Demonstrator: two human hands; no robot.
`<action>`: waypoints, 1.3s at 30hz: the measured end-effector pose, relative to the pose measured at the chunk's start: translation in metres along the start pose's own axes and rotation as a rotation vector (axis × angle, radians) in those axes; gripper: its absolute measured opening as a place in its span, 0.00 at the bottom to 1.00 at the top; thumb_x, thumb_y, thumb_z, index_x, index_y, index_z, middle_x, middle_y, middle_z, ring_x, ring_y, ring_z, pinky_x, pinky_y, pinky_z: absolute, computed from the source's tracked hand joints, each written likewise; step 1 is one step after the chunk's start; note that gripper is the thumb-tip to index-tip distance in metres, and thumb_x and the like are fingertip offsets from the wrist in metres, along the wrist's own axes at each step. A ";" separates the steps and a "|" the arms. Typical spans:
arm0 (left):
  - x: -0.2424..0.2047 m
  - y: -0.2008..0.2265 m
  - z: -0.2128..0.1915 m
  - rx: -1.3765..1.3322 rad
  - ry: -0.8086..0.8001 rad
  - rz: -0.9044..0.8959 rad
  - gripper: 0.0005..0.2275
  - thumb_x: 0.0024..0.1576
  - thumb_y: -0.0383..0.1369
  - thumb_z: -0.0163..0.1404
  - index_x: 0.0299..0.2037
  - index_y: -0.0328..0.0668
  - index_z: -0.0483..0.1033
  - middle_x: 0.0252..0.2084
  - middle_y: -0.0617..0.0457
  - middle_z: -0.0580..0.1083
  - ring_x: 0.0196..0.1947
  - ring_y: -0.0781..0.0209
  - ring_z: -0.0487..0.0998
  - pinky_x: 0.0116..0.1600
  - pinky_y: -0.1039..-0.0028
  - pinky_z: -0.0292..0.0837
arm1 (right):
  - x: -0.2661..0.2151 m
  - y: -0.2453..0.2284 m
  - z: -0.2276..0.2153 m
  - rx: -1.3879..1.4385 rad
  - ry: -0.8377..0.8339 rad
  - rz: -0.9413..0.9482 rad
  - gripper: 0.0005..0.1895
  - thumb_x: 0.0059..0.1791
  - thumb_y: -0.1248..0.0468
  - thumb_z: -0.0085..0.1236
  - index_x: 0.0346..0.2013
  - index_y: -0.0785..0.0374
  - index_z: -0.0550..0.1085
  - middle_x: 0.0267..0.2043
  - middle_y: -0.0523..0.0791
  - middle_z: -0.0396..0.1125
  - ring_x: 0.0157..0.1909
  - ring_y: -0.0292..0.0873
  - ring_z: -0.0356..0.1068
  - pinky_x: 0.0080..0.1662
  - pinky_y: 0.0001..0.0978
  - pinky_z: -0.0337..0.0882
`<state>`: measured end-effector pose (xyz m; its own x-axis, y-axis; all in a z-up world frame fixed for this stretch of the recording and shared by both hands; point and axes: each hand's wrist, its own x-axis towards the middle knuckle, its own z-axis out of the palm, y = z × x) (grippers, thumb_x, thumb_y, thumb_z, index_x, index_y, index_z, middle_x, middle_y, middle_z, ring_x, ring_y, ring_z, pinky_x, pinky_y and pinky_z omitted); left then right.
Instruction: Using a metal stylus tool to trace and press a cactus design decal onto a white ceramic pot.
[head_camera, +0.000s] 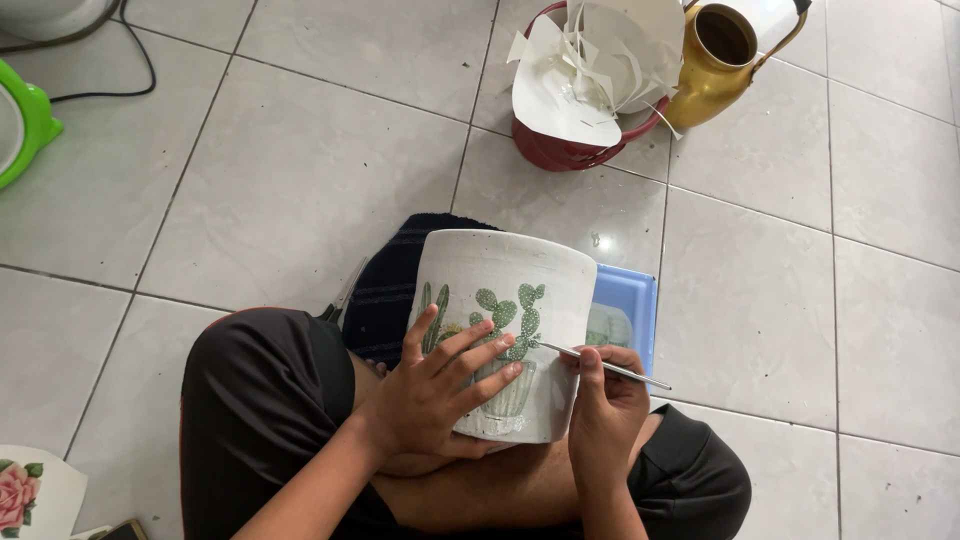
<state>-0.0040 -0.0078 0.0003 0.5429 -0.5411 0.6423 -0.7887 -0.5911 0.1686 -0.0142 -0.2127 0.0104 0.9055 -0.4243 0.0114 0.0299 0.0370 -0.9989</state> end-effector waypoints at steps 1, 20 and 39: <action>0.000 0.000 0.000 0.000 0.000 0.000 0.30 0.61 0.59 0.28 0.60 0.49 0.67 0.63 0.49 0.66 0.64 0.50 0.65 0.67 0.39 0.42 | 0.000 0.000 0.000 0.000 0.000 0.000 0.05 0.50 0.62 0.55 0.32 0.60 0.71 0.31 0.44 0.72 0.35 0.39 0.74 0.43 0.26 0.73; 0.001 0.000 -0.001 -0.014 0.004 0.004 0.28 0.60 0.59 0.36 0.59 0.49 0.67 0.62 0.48 0.66 0.64 0.49 0.66 0.67 0.39 0.43 | -0.004 -0.008 0.004 -0.122 0.047 0.003 0.05 0.50 0.62 0.55 0.32 0.60 0.70 0.30 0.46 0.73 0.36 0.38 0.75 0.43 0.25 0.73; 0.003 0.002 -0.002 0.005 0.011 0.010 0.28 0.60 0.59 0.36 0.59 0.49 0.66 0.62 0.48 0.66 0.64 0.49 0.67 0.66 0.42 0.46 | -0.024 0.001 0.015 -0.072 0.153 -0.158 0.06 0.50 0.62 0.56 0.32 0.60 0.69 0.32 0.44 0.70 0.37 0.42 0.75 0.47 0.31 0.74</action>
<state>-0.0044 -0.0097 0.0039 0.5320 -0.5401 0.6521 -0.7925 -0.5889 0.1587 -0.0295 -0.1895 0.0100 0.8169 -0.5524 0.1659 0.1306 -0.1030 -0.9861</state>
